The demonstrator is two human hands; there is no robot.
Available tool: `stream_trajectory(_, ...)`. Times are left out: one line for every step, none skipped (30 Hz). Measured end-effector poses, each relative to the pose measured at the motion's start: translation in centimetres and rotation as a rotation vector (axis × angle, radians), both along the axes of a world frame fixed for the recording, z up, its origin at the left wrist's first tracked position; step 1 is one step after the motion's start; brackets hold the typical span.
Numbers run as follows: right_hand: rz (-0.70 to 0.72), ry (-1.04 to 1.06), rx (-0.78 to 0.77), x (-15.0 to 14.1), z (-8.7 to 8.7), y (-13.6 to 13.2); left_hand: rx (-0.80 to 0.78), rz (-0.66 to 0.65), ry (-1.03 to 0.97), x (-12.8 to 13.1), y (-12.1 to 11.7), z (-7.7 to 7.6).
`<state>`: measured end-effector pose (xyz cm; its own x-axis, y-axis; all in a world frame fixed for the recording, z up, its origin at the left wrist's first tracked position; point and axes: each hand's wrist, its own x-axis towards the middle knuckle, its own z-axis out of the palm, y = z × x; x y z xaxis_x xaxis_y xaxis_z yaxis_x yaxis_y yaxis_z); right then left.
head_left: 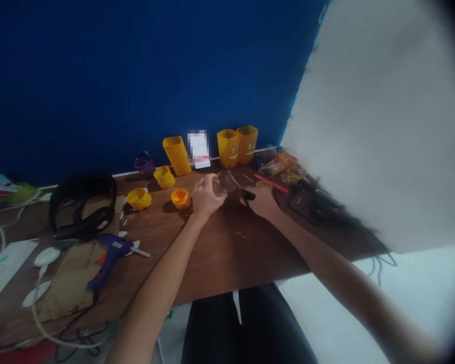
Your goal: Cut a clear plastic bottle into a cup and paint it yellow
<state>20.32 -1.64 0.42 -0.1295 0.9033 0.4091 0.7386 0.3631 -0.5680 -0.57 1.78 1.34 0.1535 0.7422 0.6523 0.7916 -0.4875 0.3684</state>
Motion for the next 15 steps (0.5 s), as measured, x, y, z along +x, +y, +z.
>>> stream_trajectory(0.009, 0.004, 0.004, 0.03, 0.01, 0.03, -0.013, -0.017, 0.012, -0.05, -0.03, 0.11)
stream_trajectory(0.012, 0.008, 0.010, 0.04, 0.05, 0.04, -0.025, -0.031, 0.019, -0.09, -0.07, 0.23)
stream_trajectory(0.014, 0.009, 0.017, 0.05, 0.11, 0.03, -0.037, -0.044, 0.023, -0.12, -0.10, 0.34)
stream_trajectory(0.015, 0.009, 0.024, 0.05, 0.20, 0.01, -0.048, -0.055, 0.022, -0.15, -0.12, 0.44)
stream_trajectory(0.017, 0.007, 0.031, 0.05, 0.31, -0.02, -0.059, -0.064, 0.021, -0.18, -0.13, 0.53)
stream_trajectory(0.019, 0.003, 0.038, 0.05, 0.43, -0.06, -0.069, -0.070, 0.019, -0.21, -0.13, 0.60)
stream_trajectory(0.021, -0.002, 0.043, 0.06, 0.55, -0.09, -0.076, -0.074, 0.017, -0.24, -0.12, 0.66)
stream_trajectory(0.023, -0.007, 0.046, 0.07, 0.64, -0.12, -0.081, -0.076, 0.014, -0.27, -0.09, 0.69)
stream_trajectory(0.021, -0.011, 0.047, 0.09, 0.71, -0.14, -0.084, -0.076, 0.011, -0.30, -0.05, 0.70)
stream_trajectory(0.016, -0.015, 0.048, 0.10, 0.75, -0.15, -0.085, -0.077, 0.008, -0.34, 0.01, 0.70)
stream_trajectory(0.008, -0.018, 0.049, 0.10, 0.74, -0.15, -0.084, -0.080, 0.004, -0.39, 0.06, 0.70)
stream_trajectory(0.000, -0.020, 0.050, 0.09, 0.71, -0.16, -0.083, -0.086, -0.002, -0.44, 0.11, 0.69)
stream_trajectory(-0.008, -0.022, 0.051, 0.07, 0.67, -0.18, -0.081, -0.094, -0.010, -0.49, 0.15, 0.69)
stream_trajectory(-0.013, -0.024, 0.052, 0.03, 0.62, -0.20, -0.082, -0.106, -0.020, -0.54, 0.16, 0.71)
stream_trajectory(-0.014, -0.026, 0.053, -0.01, 0.58, -0.24, -0.084, -0.119, -0.032, -0.60, 0.15, 0.74)
